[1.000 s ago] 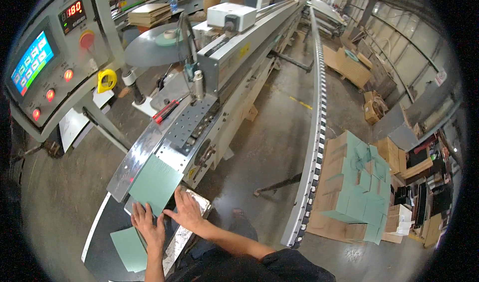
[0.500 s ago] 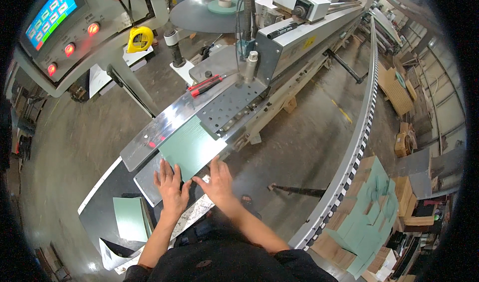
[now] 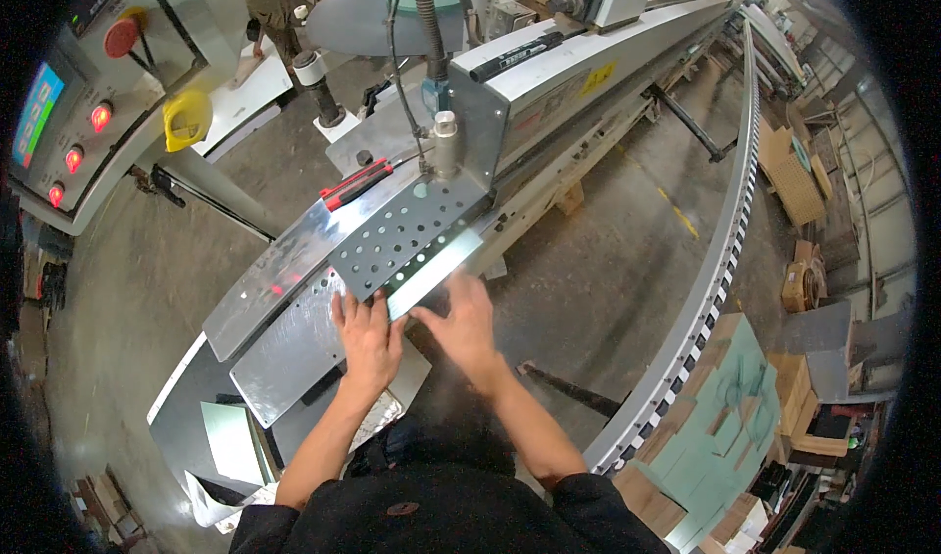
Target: The person repeatedly places light green rectangular wood panels onto a conveyor belt feeding a sanding machine, then retrieves them after processing. The person stacks the finished panels on a nearby table and occasionally picks up new panels from a stack on the floor.
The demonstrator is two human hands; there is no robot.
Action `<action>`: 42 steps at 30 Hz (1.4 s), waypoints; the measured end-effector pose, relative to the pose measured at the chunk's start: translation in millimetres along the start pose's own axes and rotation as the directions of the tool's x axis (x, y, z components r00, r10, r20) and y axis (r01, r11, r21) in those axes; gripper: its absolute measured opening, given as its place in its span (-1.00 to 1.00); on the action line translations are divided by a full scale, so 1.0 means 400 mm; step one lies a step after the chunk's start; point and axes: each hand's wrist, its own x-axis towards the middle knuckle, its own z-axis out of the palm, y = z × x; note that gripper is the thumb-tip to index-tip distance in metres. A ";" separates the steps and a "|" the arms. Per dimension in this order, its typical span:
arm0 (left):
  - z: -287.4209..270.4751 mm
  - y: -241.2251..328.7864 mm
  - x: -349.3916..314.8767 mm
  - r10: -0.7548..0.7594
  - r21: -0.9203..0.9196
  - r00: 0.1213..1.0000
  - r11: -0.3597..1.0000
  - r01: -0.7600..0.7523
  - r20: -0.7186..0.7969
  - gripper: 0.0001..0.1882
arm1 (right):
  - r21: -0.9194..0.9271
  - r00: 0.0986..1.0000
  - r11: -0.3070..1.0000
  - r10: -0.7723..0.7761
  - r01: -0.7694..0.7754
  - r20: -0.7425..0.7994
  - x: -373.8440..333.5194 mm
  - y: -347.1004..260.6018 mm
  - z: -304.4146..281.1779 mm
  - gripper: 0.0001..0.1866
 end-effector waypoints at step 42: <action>-0.582 -0.475 -0.814 -0.763 0.108 0.631 0.622 0.776 -0.141 0.15 | 0.158 0.993 0.984 -0.091 0.079 0.074 -0.283 -0.122 0.053 -0.61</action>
